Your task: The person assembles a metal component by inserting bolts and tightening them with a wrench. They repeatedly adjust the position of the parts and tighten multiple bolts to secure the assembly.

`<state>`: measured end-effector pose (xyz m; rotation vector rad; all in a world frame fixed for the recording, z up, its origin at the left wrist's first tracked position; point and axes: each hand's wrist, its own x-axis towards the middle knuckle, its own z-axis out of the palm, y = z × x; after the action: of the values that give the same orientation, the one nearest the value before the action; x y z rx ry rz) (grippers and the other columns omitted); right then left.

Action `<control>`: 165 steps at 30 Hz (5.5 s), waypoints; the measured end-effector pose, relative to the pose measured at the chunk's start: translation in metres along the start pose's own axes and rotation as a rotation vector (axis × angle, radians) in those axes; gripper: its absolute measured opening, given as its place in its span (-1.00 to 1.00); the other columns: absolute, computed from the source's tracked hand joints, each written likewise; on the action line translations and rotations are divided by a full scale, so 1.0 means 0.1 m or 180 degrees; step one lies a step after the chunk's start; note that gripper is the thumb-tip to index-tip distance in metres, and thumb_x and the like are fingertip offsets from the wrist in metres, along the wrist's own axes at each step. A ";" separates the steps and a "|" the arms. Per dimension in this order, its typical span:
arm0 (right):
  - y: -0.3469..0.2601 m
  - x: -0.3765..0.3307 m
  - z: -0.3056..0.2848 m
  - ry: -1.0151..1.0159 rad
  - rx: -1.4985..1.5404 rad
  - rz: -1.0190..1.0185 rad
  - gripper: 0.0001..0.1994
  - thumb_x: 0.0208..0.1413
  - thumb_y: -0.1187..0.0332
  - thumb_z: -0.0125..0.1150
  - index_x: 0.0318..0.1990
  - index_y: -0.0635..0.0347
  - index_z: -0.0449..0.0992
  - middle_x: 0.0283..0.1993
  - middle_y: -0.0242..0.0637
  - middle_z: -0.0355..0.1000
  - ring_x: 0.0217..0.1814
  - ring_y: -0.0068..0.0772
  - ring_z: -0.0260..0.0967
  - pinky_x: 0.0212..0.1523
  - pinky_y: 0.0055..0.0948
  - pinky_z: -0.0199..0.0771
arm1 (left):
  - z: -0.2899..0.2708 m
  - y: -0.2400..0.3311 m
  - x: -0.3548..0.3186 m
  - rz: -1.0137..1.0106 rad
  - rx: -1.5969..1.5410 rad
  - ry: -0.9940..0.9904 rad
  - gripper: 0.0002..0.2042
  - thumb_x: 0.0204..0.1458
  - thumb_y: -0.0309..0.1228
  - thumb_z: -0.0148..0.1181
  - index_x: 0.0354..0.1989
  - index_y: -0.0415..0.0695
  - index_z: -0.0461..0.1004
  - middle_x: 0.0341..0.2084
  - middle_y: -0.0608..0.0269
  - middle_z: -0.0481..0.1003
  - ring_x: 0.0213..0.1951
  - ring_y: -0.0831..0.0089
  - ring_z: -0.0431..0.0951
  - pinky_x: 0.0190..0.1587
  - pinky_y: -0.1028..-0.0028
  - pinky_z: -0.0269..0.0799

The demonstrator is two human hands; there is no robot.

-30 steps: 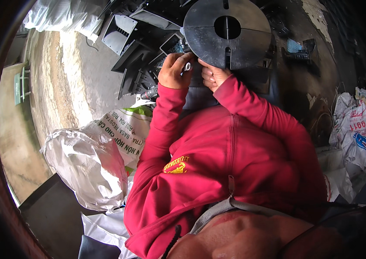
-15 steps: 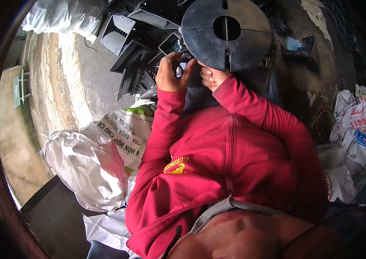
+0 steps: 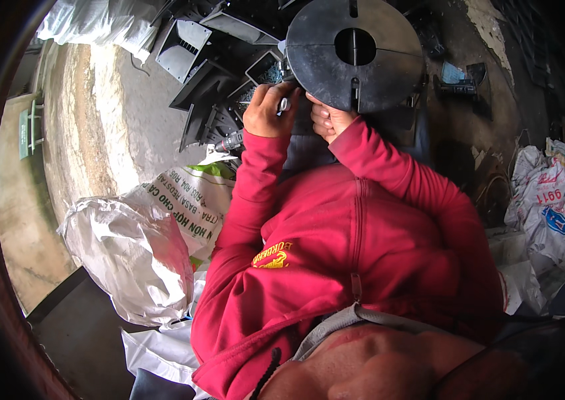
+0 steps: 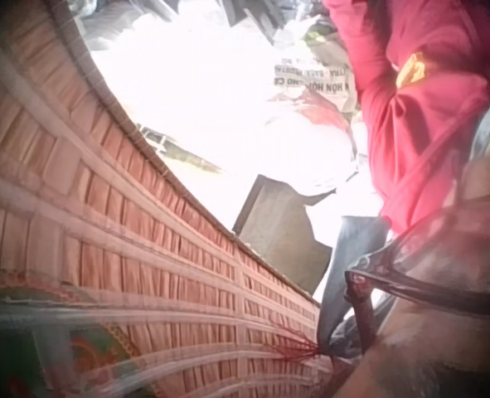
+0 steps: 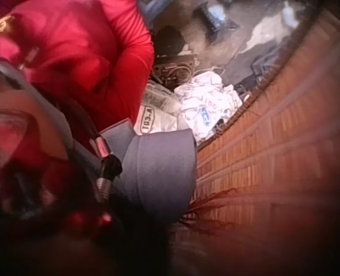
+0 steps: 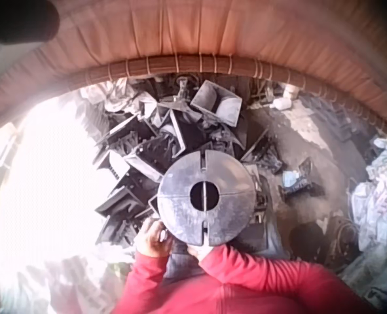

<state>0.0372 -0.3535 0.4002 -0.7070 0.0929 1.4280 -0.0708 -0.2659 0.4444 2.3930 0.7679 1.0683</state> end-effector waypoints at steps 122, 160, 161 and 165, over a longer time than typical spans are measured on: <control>-0.03 -0.26 0.29 0.0715 -0.0750 0.0132 -0.54 -0.03 -0.01 0.18 -0.72 -0.03 0.11 -0.77 -0.45 0.05 -0.84 -0.57 -0.05 -0.80 -0.60 0.03 | -0.10 0.06 -0.27 -0.3097 -0.4158 -0.2086 -0.71 0.16 -0.22 -0.10 -0.29 -0.21 0.41 -0.55 0.11 0.52 -0.68 0.50 0.45 -0.65 0.60 0.31; 0.01 -0.08 0.05 0.0322 -0.0500 0.0044 -0.75 0.04 0.22 0.18 -0.52 -0.01 0.23 -0.77 -0.59 0.06 -0.84 -0.73 -0.09 -0.84 -0.72 -0.10 | -0.20 -0.03 -0.32 -0.3019 -0.3575 -0.2039 -0.74 0.17 -0.25 -0.08 -0.36 -0.21 0.41 -0.66 0.20 0.48 -0.76 0.57 0.37 -0.70 0.66 0.24; -0.02 -0.15 0.13 0.0556 -0.0669 0.0148 -0.73 0.03 0.17 0.18 -0.54 -0.01 0.23 -0.77 -0.56 0.07 -0.85 -0.71 -0.10 -0.84 -0.70 -0.07 | -0.16 -0.01 -0.33 -0.3087 -0.3635 -0.1992 -0.73 0.17 -0.26 -0.09 -0.34 -0.22 0.41 -0.63 0.17 0.50 -0.73 0.55 0.40 -0.68 0.65 0.27; -0.01 -0.23 0.15 0.0251 -0.0910 0.0071 -0.61 0.03 0.06 0.14 -0.66 0.01 0.16 -0.78 -0.46 0.11 -0.86 -0.55 0.10 -0.82 -0.55 0.15 | 0.05 0.07 -0.33 -0.3080 -0.4386 -0.1544 -0.73 0.16 -0.27 -0.04 -0.34 -0.26 0.41 -0.54 0.10 0.53 -0.69 0.45 0.48 -0.67 0.56 0.37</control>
<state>0.0286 -0.3656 0.4230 -0.9998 -0.0435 1.4499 -0.0826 -0.2931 0.4271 0.8170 0.5553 0.2979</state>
